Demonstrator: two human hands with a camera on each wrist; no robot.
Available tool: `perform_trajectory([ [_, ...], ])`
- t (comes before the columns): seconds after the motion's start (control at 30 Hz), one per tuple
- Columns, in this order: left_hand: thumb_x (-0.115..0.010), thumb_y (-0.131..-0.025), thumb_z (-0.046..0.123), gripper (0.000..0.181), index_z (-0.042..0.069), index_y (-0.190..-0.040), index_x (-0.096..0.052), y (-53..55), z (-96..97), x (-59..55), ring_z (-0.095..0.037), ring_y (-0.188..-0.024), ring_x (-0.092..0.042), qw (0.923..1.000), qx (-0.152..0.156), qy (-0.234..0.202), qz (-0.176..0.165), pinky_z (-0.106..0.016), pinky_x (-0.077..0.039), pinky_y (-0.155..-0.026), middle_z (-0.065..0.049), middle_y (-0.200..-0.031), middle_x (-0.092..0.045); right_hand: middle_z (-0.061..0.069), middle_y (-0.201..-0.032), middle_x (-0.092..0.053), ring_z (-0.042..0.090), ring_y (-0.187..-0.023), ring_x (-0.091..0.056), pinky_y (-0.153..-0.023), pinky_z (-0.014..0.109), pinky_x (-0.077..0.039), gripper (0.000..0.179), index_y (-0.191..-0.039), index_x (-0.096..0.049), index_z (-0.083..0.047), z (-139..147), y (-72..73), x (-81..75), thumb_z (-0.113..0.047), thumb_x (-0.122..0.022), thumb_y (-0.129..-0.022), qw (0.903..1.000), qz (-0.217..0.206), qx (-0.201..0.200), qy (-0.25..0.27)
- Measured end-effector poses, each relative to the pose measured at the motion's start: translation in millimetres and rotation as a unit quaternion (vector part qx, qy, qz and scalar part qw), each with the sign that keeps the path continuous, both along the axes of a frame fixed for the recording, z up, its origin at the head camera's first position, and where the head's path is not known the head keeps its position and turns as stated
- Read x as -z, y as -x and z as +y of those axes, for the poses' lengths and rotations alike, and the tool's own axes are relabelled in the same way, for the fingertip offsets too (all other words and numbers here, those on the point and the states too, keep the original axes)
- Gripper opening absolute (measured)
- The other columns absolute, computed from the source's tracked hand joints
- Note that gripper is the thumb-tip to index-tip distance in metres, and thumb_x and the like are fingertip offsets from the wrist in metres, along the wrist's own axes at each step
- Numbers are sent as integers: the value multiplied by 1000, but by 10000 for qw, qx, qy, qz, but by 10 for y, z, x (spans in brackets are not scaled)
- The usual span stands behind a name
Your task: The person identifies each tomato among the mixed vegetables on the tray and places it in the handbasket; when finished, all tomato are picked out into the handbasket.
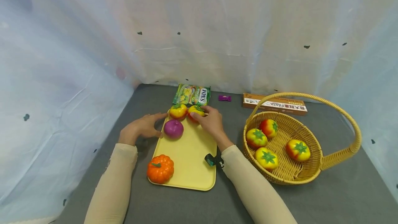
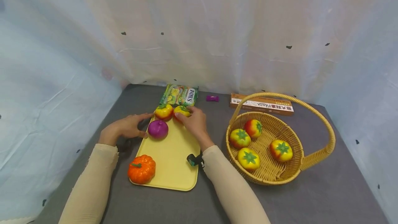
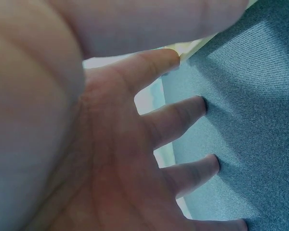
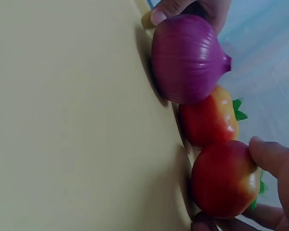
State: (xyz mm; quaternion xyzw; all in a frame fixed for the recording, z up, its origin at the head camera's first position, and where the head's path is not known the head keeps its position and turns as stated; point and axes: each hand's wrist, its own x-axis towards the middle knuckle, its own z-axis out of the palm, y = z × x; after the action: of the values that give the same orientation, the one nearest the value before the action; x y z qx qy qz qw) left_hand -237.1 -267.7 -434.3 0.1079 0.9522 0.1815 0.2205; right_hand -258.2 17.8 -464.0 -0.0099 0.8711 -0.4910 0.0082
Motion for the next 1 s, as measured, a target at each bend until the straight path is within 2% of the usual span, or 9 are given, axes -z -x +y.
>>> perform_trajectory([
  [0.13, -84, -95, 31, 93, 21, -174, -35, 4, 13, -3, -59, -162, -24, 10000, 38, 14, 12, -80, -26, -125, -22, -179, -29, 14, -140, -75, 31, -126, -72, -109, 45, -60, 62, -146, -70, -11, 5, -4, 21, -44, -84, -96, 9999, 78, -47, -115],
  [0.23, -84, -95, 31, 93, 20, -173, -35, 10, 18, -2, -59, -162, -24, 10000, 69, 18, 17, -80, -27, -126, -24, -179, -29, 14, -139, -76, 31, -123, -73, -106, 45, -62, 60, -147, -70, -12, 53, -78, 16, -39, -85, -96, 9998, 125, -155, -8],
  [0.33, -84, -95, 31, 93, 20, -173, -35, 9, 18, -4, -59, -162, -24, 10000, 64, -13, 3, -80, -26, -126, -24, -179, -29, 14, -143, -72, 32, -123, -74, -103, 45, -64, 58, -149, -68, -14, 133, -211, -47, -33, -85, -97, 9988, 159, -399, 237],
  [0.5, -83, -95, 31, 92, 21, -173, -35, -5, 3, -9, -59, -162, -24, 10000, 40, -51, 12, -81, -26, -125, -23, -179, -28, 12, -150, -68, 33, -128, -74, -104, 48, -63, 54, -151, -67, -19, 355, -502, -268, -25, -82, -99, 9923, 330, -1023, 617],
  [0.6, -83, -95, 31, 92, 22, -173, -35, -6, -1, -5, -59, -161, -24, 10000, 55, -46, 34, -81, -26, -125, -23, -179, -28, 9, -148, -69, 29, -127, -74, -107, 47, -62, 55, -150, -67, -18, 579, -687, -401, -22, -83, -98, 9856, 465, -1442, 753],
  [0.73, -84, -95, 31, 93, 22, -174, -35, -5, 7, -9, -60, -161, -25, 10000, 55, -33, 44, -81, -26, -124, -23, -179, -29, 9, -150, -66, 26, -131, -71, -111, 35, -58, 60, -152, -63, -11, 971, -951, -547, -15, -84, -96, 9751, 493, -1898, 1033],
  [0.87, -84, -95, 31, 93, 21, -173, -35, -1, 11, -19, -61, -161, -24, 10000, 36, -39, 36, -83, -25, -124, -23, -179, -29, 9, -152, -63, 20, -134, -68, -111, 24, -56, 60, -153, -61, -8, 1424, -1209, -632, -9, -83, -97, 9706, 434, -2010, 1252],
  [1.0, -83, -96, 32, 92, 21, -174, -35, -5, 0, -16, -63, -161, -21, 10000, 44, -52, 20, -85, -24, -123, -23, -179, -28, 8, -154, -62, 12, -131, -70, -106, 21, -58, 56, -154, -60, -9, 1890, -1446, -653, -5, -78, -101, 9752, 538, -1852, 1082],
])
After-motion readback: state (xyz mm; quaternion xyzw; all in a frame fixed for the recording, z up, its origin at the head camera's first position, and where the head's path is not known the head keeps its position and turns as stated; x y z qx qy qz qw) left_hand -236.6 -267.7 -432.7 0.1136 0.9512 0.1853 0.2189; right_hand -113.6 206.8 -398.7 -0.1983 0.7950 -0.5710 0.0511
